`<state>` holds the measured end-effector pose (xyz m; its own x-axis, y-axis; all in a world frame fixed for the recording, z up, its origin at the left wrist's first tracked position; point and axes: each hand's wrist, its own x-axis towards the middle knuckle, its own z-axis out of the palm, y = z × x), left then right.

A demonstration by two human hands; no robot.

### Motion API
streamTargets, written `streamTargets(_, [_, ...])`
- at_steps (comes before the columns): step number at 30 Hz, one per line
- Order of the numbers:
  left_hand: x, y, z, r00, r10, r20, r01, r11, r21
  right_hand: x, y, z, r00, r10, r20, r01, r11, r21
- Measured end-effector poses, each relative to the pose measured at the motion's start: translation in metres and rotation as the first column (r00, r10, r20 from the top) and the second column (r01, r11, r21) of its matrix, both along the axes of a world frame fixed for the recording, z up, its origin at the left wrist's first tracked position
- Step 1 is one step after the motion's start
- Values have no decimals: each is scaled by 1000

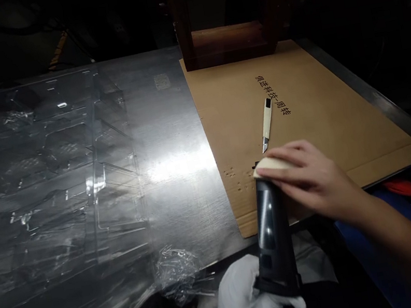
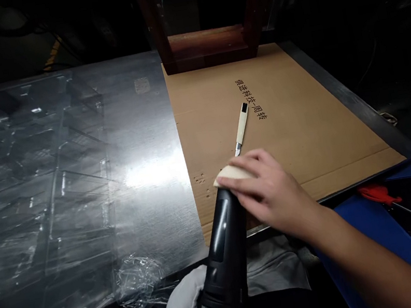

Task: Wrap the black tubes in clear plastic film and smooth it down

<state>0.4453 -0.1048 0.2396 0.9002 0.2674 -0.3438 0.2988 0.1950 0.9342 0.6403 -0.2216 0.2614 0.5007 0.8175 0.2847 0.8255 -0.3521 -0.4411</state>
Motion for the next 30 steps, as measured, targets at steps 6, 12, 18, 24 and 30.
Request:
streamTargets(6, [-1,1,-2,997,-57,51,53,995,82,4,1,2,999,12,33,-11,1000,-25])
streamTargets(12, [-3,2,-7,975,-114,189,64,965,255,4,-1,5,997,77,-7,-77,995,-62])
streamTargets(18, [-7,7,-14,954,-190,231,129,959,254,2,0,5,998,57,15,-56,996,-72])
streamTargets(24, [-7,3,-11,982,-134,132,106,975,197,5,1,-2,1000,-18,25,17,999,33])
streamTargets(30, [-3,-3,-9,996,91,-1,-90,994,-61,-3,-1,-13,997,-36,-64,42,994,103])
